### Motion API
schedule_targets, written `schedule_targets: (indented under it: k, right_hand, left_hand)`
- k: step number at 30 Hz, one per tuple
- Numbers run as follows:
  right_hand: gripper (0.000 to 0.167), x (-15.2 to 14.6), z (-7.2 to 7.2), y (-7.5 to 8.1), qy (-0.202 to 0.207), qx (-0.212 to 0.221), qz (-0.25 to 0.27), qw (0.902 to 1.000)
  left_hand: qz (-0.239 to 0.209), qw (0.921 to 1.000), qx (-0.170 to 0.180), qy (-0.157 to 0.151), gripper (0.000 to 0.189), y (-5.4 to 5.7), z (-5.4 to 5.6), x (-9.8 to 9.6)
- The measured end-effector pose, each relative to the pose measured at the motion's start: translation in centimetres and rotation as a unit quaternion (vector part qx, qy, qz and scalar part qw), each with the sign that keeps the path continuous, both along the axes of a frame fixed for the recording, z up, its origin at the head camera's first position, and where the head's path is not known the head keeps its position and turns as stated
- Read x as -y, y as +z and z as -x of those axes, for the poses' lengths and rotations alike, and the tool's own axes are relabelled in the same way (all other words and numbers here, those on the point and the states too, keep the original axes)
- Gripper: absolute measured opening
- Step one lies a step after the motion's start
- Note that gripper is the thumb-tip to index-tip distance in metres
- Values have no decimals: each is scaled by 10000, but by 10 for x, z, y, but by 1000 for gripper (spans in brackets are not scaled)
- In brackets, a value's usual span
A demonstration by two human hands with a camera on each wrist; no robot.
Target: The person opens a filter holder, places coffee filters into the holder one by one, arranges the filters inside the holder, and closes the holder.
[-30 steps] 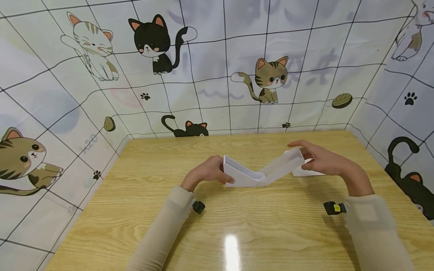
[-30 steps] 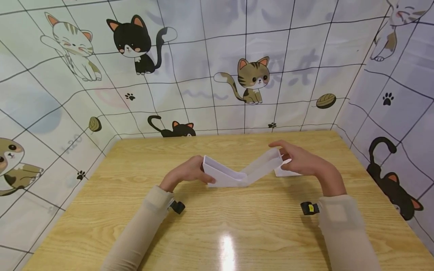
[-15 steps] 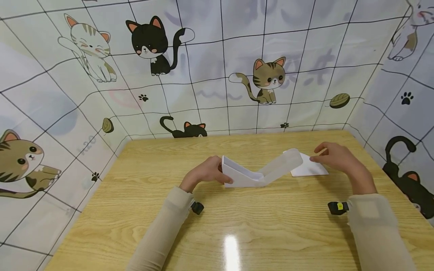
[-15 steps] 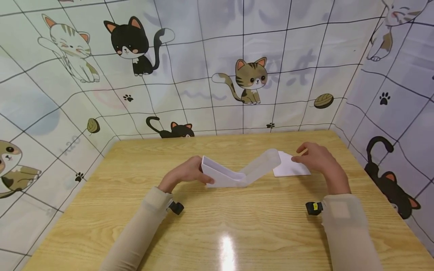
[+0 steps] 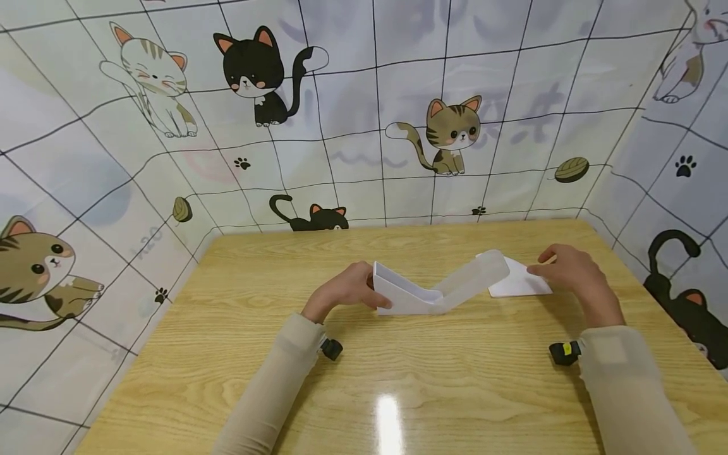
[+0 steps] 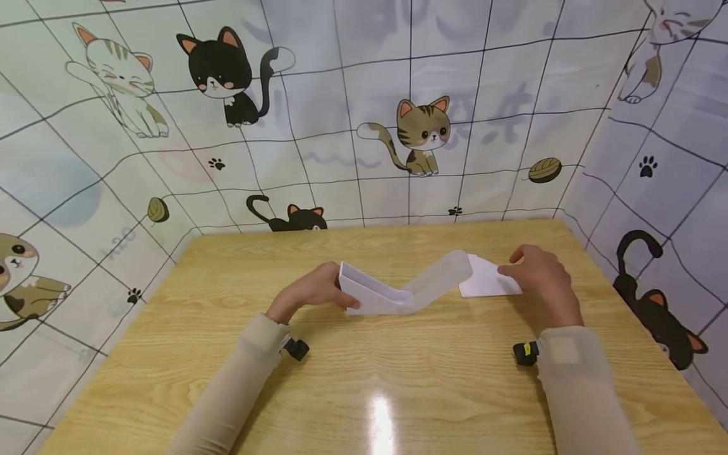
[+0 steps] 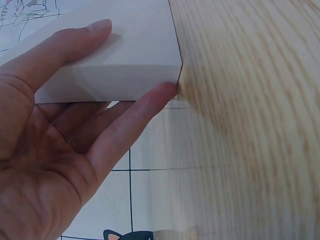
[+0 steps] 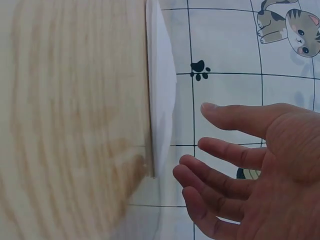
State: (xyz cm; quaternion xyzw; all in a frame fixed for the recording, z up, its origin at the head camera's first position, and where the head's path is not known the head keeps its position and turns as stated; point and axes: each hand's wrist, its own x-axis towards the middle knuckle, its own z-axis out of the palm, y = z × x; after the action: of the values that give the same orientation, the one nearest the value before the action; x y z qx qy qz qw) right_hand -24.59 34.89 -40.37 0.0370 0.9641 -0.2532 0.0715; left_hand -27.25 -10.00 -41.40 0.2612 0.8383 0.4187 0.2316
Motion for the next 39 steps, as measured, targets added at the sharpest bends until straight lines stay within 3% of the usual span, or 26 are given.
schedule_targets:
  k: [14,25,39]
  right_hand:
    - [65,0,-1,-9,-6,275,-141,9995]
    - [35,-3,4,-13,339,214,-181,9990]
    - [24,-4,8,-17,219,214,-80,9995]
  left_hand:
    - [-105,9999,32,-32,39,2,-2,0]
    - [-114,9999,24,-53,39,1,-1,1]
    - [-65,10000,-9,-30,39,-2,1,0]
